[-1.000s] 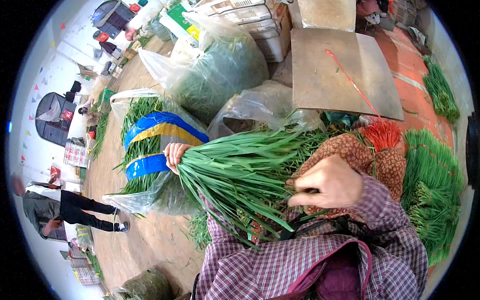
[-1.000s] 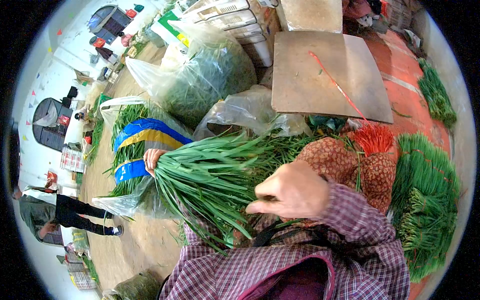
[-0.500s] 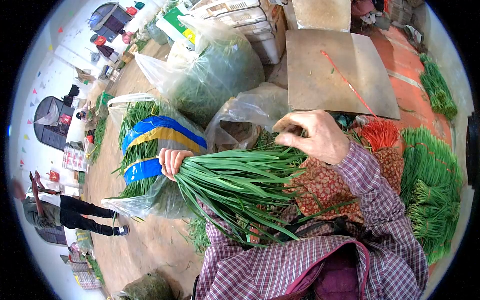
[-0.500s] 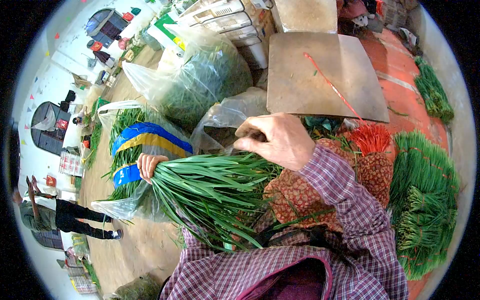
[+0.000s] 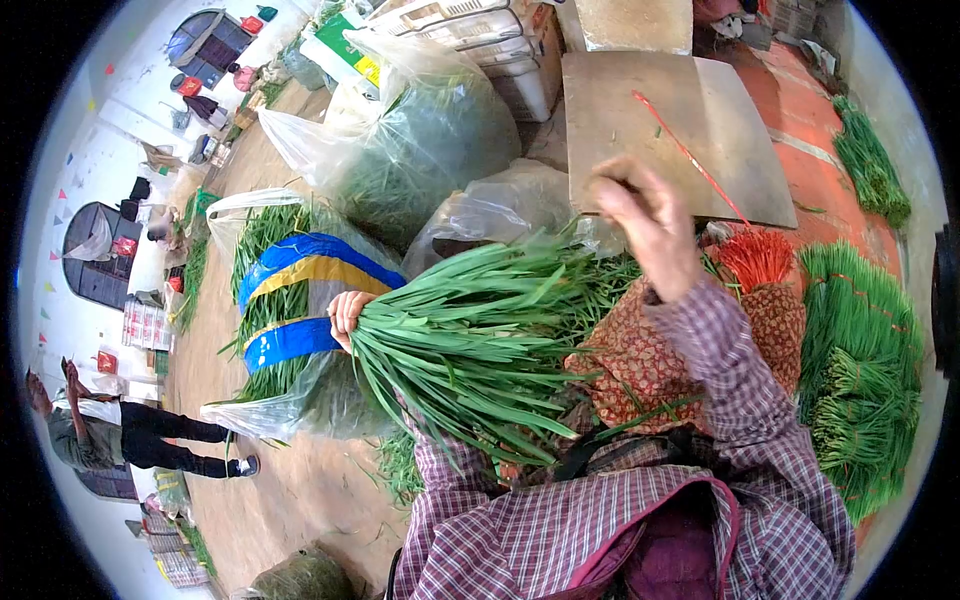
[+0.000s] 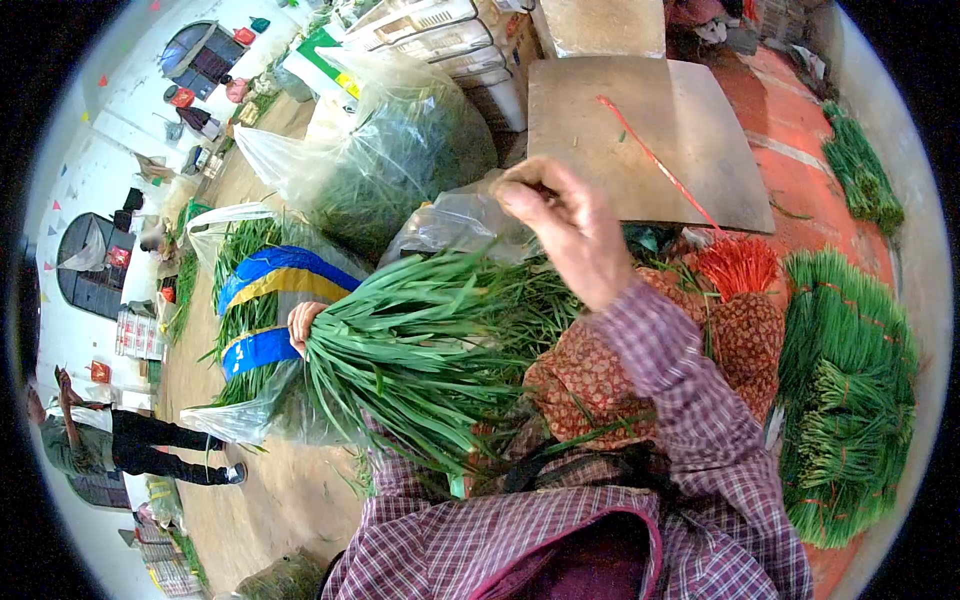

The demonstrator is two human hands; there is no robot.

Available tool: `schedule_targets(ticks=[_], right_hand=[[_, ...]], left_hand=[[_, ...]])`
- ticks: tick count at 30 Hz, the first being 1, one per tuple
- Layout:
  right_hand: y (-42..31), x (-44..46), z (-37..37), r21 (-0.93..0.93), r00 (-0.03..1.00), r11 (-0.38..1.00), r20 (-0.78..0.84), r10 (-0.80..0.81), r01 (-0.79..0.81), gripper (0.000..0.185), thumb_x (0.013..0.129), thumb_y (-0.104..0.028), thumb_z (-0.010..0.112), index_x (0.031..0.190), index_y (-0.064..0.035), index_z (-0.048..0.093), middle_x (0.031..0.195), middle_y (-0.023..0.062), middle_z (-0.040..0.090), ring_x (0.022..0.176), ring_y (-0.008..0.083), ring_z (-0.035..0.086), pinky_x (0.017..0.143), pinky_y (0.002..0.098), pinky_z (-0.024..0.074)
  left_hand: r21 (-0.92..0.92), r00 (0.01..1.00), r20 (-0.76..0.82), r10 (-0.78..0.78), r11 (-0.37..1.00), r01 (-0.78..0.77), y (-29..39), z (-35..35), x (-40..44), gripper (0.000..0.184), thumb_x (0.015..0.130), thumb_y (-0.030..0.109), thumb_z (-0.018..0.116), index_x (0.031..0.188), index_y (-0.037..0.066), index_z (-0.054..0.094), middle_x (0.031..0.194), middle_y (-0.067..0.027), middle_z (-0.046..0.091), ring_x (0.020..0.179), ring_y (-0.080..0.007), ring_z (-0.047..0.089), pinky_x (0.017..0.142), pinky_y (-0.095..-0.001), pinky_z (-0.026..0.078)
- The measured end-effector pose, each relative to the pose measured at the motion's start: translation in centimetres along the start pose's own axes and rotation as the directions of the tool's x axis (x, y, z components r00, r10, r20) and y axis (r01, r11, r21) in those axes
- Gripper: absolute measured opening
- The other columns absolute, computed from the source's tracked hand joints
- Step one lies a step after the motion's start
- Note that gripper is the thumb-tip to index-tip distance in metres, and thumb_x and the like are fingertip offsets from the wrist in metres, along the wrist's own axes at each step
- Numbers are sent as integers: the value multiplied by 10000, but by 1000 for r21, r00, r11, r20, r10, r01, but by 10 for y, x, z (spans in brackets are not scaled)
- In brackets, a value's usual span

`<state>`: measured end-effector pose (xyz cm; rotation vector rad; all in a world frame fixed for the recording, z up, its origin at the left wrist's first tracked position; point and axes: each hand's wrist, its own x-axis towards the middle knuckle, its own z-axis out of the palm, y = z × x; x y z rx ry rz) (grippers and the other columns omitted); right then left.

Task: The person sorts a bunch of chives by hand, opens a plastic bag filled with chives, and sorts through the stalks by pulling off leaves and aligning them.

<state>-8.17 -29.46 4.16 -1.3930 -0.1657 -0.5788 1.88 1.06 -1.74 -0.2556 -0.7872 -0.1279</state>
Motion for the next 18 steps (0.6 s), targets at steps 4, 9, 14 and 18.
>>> schedule_targets(ticks=[4, 9, 14, 18], right_hand=[[-52, -24, -24, -365, 947, 931, 287, 142, -29, 217, 860, -212, 619, 766, -17, 639, 659, 53, 623, 603, 109, 575, 542, 250, 438], [-38, -51, -4, -628, 905, 731, 423, 34, 266, 126, 781, -212, 663, 797, -87, 654, 755, 60, 632, 651, 245, 614, 573, 347, 477], [-22, -52, 8, -722, 902, 619, 430, 52, 308, 184, 766, -277, 676, 792, -97, 652, 737, 52, 632, 643, 244, 616, 567, 364, 472], [-14, -52, 21, -678, 899, 665, 438, 24, 312, 192, 731, -251, 706, 791, -79, 644, 713, 69, 620, 624, 252, 607, 562, 351, 471]], left_hand=[[-1, 1000, -2, -10, 1000, 10, 1, -3, -1, 132, 794, 24, 578, 817, 84, 463, 614, 22, 491, 570, -94, 503, 606, -220, 450], [-8, 1000, 1, -29, 1000, 29, 1, -3, -1, 126, 793, 26, 575, 811, 85, 465, 619, 22, 492, 581, -96, 503, 618, -224, 448], [-8, 999, 8, -37, 999, 37, 1, -2, -2, 121, 791, 29, 572, 804, 86, 467, 623, 22, 493, 592, -98, 503, 629, -228, 445], [-10, 999, 12, -39, 999, 39, 0, -1, -3, 116, 790, 31, 570, 799, 87, 469, 627, 21, 494, 601, -100, 503, 638, -232, 443]])
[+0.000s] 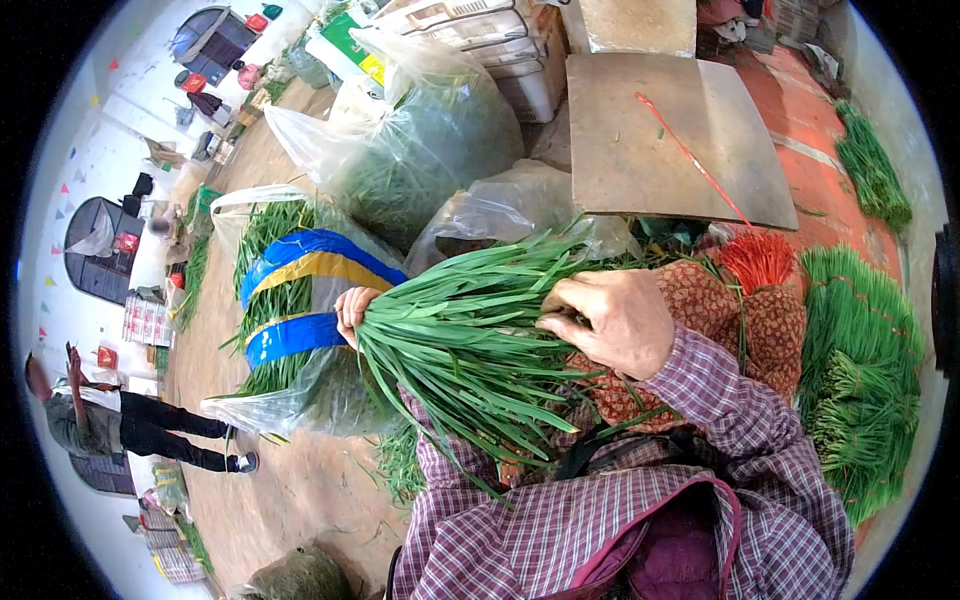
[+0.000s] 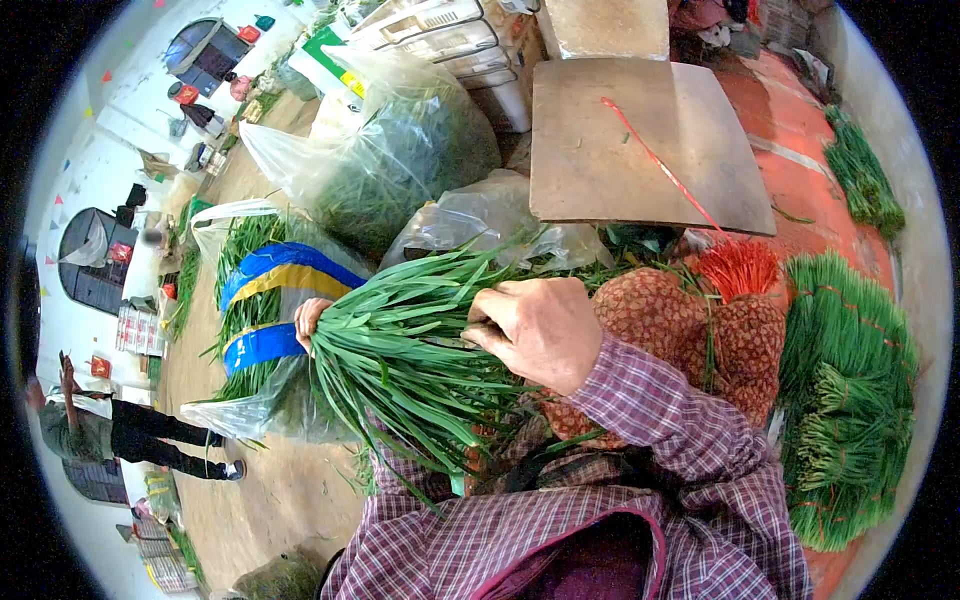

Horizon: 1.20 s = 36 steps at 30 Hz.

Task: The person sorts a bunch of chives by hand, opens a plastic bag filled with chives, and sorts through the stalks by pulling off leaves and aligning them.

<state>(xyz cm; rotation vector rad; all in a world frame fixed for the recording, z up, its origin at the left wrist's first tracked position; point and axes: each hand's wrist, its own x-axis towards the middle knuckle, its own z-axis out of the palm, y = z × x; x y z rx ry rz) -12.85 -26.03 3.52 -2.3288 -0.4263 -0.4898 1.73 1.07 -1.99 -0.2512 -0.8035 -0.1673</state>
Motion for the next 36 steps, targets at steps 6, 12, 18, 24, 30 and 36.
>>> schedule_targets(ticks=[6, 12, 18, 24, 30, 36], right_hand=[[4, 0, 10, 232, 967, 967, -251, -50, 110, 111, 767, -143, 651, 747, -56, 584, 683, 75, 597, 603, 228, 603, 553, 336, 483], [18, -16, -42, 456, 969, 890, -225, 107, 8, 169, 863, -151, 610, 783, -2, 607, 710, 63, 614, 613, 114, 579, 532, 255, 448], [6, 0, -52, 421, 948, 905, -262, 181, -57, 112, 825, -99, 630, 829, 12, 613, 773, 87, 617, 656, 142, 596, 607, 277, 478], [12, 8, -43, -41, 994, 999, -106, -33, 29, 110, 780, -152, 655, 812, -48, 640, 798, 71, 611, 730, 233, 582, 630, 332, 465], [14, 12, -32, -76, 999, 997, 42, 27, -24, 190, 730, -210, 693, 862, -78, 657, 778, 68, 576, 793, 247, 573, 669, 372, 461], [18, 16, -17, -94, 1000, 996, 3, -8, 8, 171, 722, -243, 694, 798, -97, 645, 759, 37, 578, 782, 222, 584, 637, 370, 471]], left_hand=[[-6, 1000, 9, -14, 1000, 14, 0, 1, 0, 110, 789, 34, 567, 791, 88, 471, 633, 21, 495, 614, -102, 503, 652, -237, 440], [-2, 1000, -8, -18, 1000, 18, 2, -3, 1, 104, 787, 37, 564, 783, 89, 474, 639, 21, 496, 628, -104, 503, 666, -242, 438], [-9, 999, -11, -30, 1000, 30, 0, -6, 2, 99, 785, 40, 560, 775, 90, 476, 645, 21, 498, 641, -106, 503, 679, -247, 435], [-11, 999, -18, -44, 999, 44, 1, -10, 3, 94, 784, 43, 557, 767, 91, 478, 651, 20, 499, 654, -108, 503, 693, -253, 432], [-3, 998, -32, -55, 998, 55, 3, -14, 3, 90, 782, 46, 554, 759, 93, 481, 657, 20, 500, 668, -111, 503, 707, -258, 429], [6, 996, -66, -56, 998, 57, 10, -18, 1, 86, 780, 48, 550, 751, 94, 483, 663, 20, 501, 681, -113, 503, 721, -263, 426]])
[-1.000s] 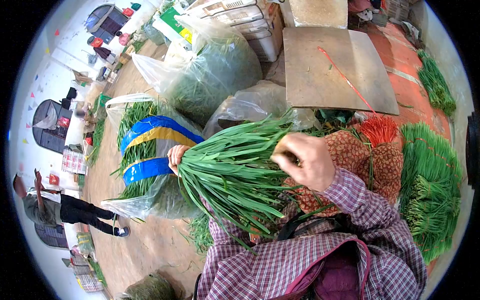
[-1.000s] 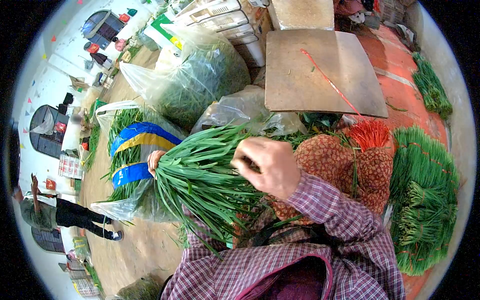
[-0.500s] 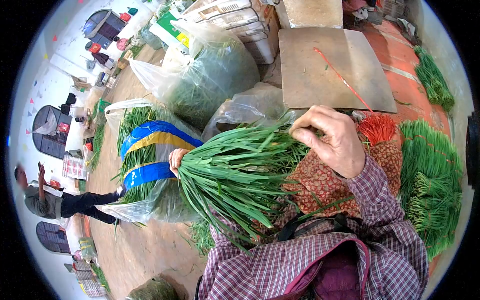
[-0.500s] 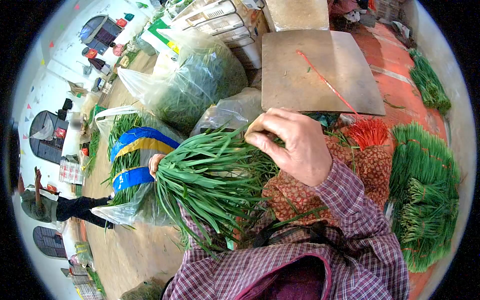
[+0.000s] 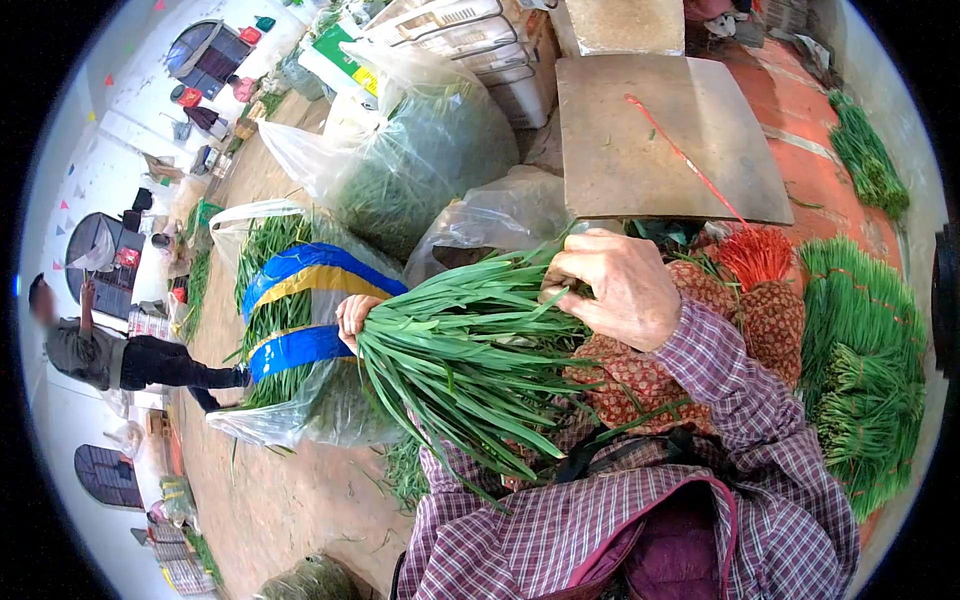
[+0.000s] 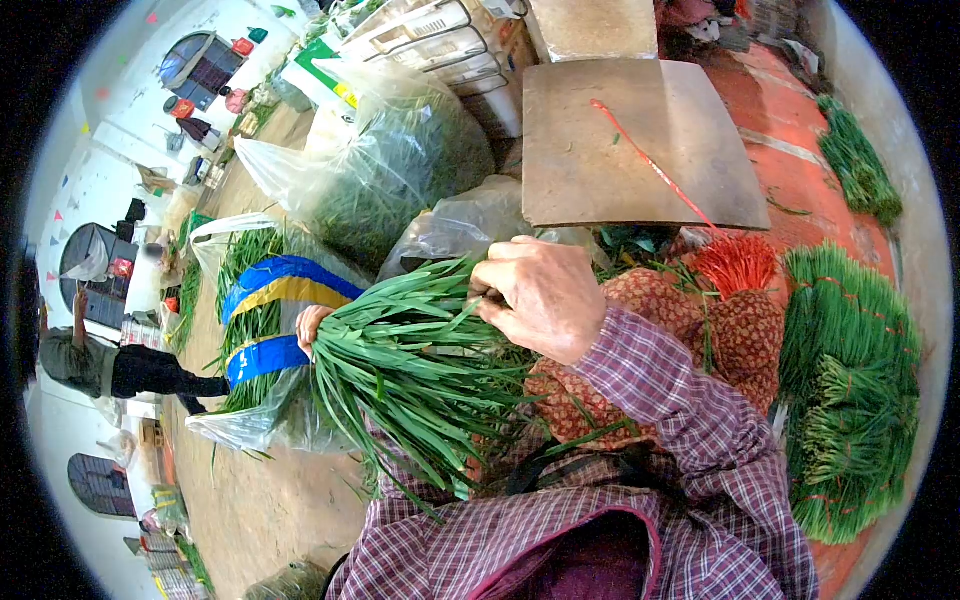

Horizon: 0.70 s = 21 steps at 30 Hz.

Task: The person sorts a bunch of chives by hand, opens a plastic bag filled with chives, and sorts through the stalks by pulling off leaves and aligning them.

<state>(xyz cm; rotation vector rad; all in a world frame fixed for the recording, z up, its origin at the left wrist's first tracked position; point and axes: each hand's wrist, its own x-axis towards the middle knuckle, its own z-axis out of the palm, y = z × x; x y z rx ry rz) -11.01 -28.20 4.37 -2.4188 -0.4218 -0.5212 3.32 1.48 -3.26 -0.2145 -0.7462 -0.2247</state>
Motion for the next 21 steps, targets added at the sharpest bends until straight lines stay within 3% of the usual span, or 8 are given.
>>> schedule_targets(ticks=[2, 5, 7, 9, 10, 13, 19, 21], right_hand=[[0, 3, 5, 26, 1000, 1000, -13, -15, 15, 159, 714, -223, 694, 770, -90, 629, 742, 49, 572, 770, 229, 584, 632, 376, 465], [8, 9, 17, 179, 976, 980, -211, -54, 93, 106, 736, -164, 644, 740, -63, 613, 743, 83, 585, 722, 266, 582, 628, 379, 460], [17, 11, 12, 404, 954, 913, -247, 169, -57, 182, 808, -197, 605, 794, -17, 628, 757, 115, 623, 677, 221, 605, 635, 332, 469], [30, 11, 15, 533, 877, 842, -359, 318, -87, 238, 864, -232, 584, 821, -3, 631, 735, 81, 625, 681, 149, 588, 636, 286, 455], [31, 8, 7, 547, 883, 828, -319, 345, -125, 244, 873, -229, 581, 816, 6, 615, 744, 58, 613, 694, 128, 571, 644, 265, 448], [44, -1, 0, 476, 931, 848, -140, 336, -234, 241, 878, -226, 582, 840, 12, 600, 769, 45, 602, 715, 112, 551, 653, 255, 443], [11, 3, -7, 465, 927, 872, -237, 290, -154, 167, 850, -154, 621, 833, 12, 614, 738, 64, 616, 706, 118, 578, 668, 266, 466], [-5, 5, -18, 433, 956, 889, -168, 238, -145, 156, 844, -146, 619, 827, 9, 621, 725, 71, 622, 690, 131, 588, 651, 274, 471]], left_hand=[[8, 999, -44, 8, 1000, -8, 6, -3, -3, 85, 780, 49, 549, 749, 94, 484, 664, 20, 502, 686, -114, 503, 725, -265, 425], [-5, 974, -227, 12, 1000, -13, 21, -10, -13, 83, 779, 51, 548, 745, 95, 485, 667, 20, 503, 692, -115, 503, 732, -267, 424], [78, 923, -374, 87, 995, -62, 28, -16, -22, 83, 778, 52, 546, 742, 95, 486, 669, 19, 503, 697, -115, 503, 737, -269, 423], [365, 861, -433, 268, 925, -105, 30, -20, -27, 92, 798, 113, 543, 721, 103, 494, 672, 11, 519, 719, -141, 515, 766, -297, 427], [536, 819, -438, 372, 839, -94, 28, -21, -28, 138, 818, 174, 541, 702, 111, 501, 674, 2, 534, 739, -165, 527, 792, -323, 431], [678, 707, -556, 438, 731, 80, 26, -14, -33, 191, 836, 212, 536, 675, 114, 566, 732, -46, 620, 829, -208, 575, 824, -346, 454], [631, 718, -534, 447, 776, -14, 28, -20, -31, 159, 845, 216, 577, 734, 101, 575, 743, -27, 617, 780, -191, 571, 799, -341, 472], [638, 707, -546, 449, 770, 3, 27, -19, -28, 120, 838, 182, 596, 744, 111, 573, 734, -15, 607, 758, -182, 570, 813, -342, 468]])
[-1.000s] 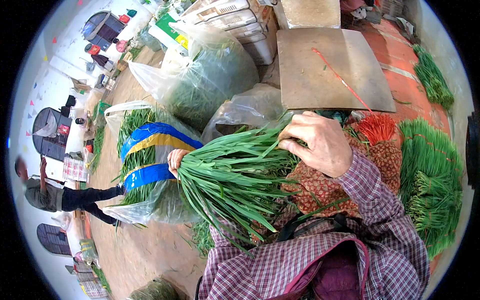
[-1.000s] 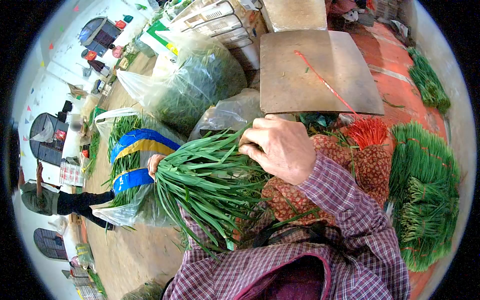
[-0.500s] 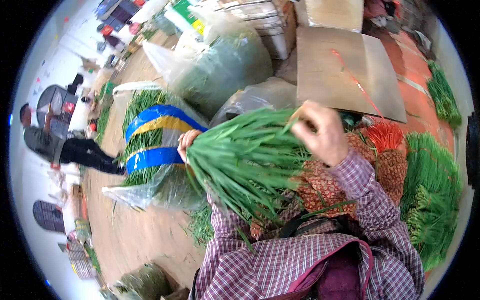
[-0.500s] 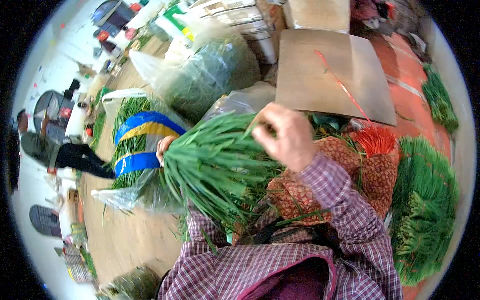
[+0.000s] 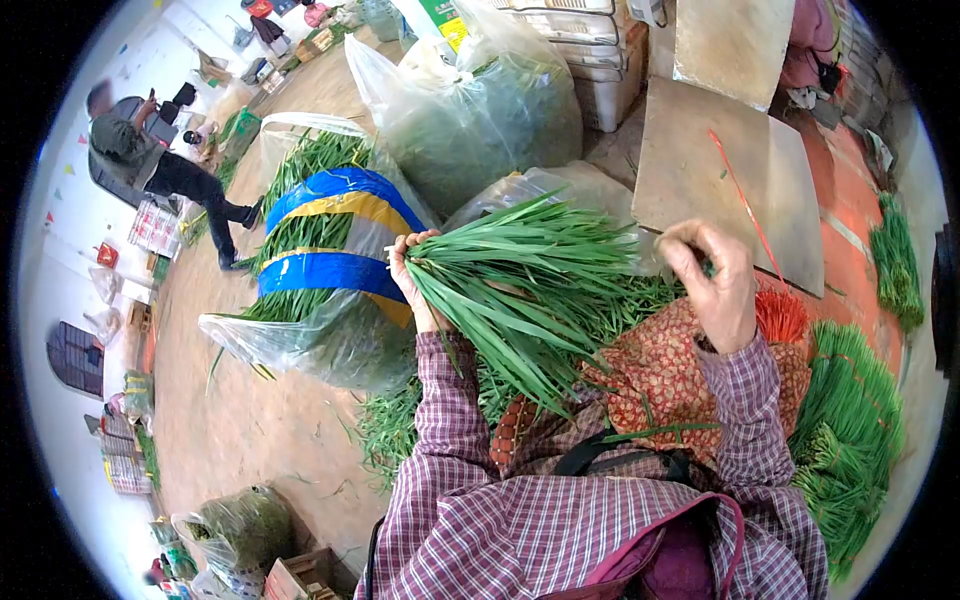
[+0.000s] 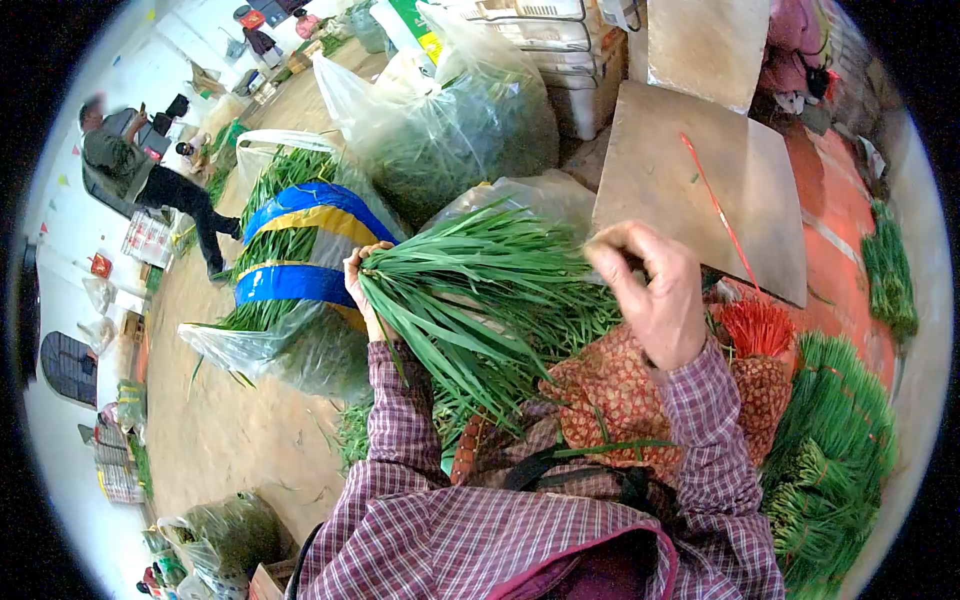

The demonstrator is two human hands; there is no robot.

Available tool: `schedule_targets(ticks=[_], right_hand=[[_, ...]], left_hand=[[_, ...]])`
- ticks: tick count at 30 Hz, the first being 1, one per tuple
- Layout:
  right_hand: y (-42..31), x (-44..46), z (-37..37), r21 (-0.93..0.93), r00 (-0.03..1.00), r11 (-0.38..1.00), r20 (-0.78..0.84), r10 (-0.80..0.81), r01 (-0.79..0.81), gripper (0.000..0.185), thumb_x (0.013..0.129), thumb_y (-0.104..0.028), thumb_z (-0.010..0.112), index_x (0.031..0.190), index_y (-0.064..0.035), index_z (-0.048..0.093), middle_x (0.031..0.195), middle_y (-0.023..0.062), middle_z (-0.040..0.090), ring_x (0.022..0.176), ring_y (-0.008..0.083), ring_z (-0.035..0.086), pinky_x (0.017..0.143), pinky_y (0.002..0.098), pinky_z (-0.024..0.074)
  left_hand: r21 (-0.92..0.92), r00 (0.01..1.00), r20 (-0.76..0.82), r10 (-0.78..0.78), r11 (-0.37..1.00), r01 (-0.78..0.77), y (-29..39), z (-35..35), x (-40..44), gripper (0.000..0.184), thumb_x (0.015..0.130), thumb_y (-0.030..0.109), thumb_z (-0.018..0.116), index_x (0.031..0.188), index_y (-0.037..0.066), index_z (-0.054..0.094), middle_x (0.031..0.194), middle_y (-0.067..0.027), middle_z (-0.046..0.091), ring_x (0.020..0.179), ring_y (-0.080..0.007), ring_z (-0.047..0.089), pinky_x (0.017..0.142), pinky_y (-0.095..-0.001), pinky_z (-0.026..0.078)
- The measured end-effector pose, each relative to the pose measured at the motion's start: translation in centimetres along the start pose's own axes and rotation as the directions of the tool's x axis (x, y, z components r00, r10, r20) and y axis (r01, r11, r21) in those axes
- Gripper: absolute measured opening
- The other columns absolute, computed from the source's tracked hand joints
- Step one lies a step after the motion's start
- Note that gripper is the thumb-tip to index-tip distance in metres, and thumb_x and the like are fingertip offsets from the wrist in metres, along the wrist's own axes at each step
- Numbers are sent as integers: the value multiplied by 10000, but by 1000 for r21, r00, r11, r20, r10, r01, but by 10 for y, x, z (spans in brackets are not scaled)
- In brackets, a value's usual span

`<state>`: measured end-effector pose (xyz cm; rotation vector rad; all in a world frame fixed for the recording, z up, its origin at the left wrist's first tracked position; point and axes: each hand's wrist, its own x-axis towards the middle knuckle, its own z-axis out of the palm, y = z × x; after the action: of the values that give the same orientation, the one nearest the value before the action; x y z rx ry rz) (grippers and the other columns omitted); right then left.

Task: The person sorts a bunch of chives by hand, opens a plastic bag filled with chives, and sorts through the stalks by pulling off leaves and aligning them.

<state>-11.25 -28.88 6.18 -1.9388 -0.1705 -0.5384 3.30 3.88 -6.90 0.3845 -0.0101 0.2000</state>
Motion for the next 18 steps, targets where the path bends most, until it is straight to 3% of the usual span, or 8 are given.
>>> schedule_targets(ticks=[5, 7, 10, 15, 17, 18], right_hand=[[-14, -11, 27, -89, 945, 966, 245, -216, 244, 124, 809, -142, 633, 805, -19, 649, 777, 119, 656, 690, 258, 641, 607, 327, 498], [-5, -13, 41, -161, 946, 951, 237, -222, 263, 140, 806, -181, 641, 815, -42, 652, 778, 97, 655, 690, 269, 634, 605, 356, 500], [5, -9, 59, -417, 957, 868, 217, -192, 269, 224, 801, -283, 649, 831, -61, 637, 734, 77, 621, 640, 262, 616, 569, 373, 488], [13, 0, 82, -456, 956, 856, 260, -133, 243, 256, 770, -279, 688, 825, -30, 663, 775, 103, 649, 645, 288, 620, 582, 364, 497], [22, -1, 93, -381, 944, 870, 222, -243, 314, 245, 768, -273, 686, 805, -31, 667, 732, 105, 643, 636, 290, 618, 584, 367, 498], [24, -1, 95, -339, 924, 860, 176, -340, 381, 228, 821, -258, 611, 724, -52, 636, 682, 97, 627, 653, 270, 612, 554, 379, 479]], left_hand=[[-2, 998, 43, 34, 999, -34, -5, 17, -6, 120, 850, 177, 583, 749, 115, 565, 738, -8, 614, 746, -173, 578, 827, -342, 470], [15, 998, 55, 24, 1000, -24, -6, 25, -10, 116, 856, 170, 575, 754, 115, 565, 739, -5, 619, 742, -167, 582, 832, -340, 470], [2, 999, 40, 7, 1000, -7, -12, 31, -12, 113, 853, 171, 578, 756, 116, 562, 737, -7, 619, 732, -163, 582, 829, -339, 472], [40, 998, 52, 44, 998, -46, -22, 48, -21, 102, 837, 163, 582, 793, 115, 504, 696, -20, 558, 697, -167, 560, 801, -337, 478], [82, 994, 108, 30, 996, -39, -22, 43, -18, 156, 853, 212, 593, 763, 96, 540, 723, -24, 587, 721, -172, 561, 834, -343, 454], [90, 984, 170, 46, 994, -62, -23, 45, -19, 144, 856, 211, 590, 787, 104, 522, 722, -19, 576, 713, -168, 554, 833, -348, 454]])
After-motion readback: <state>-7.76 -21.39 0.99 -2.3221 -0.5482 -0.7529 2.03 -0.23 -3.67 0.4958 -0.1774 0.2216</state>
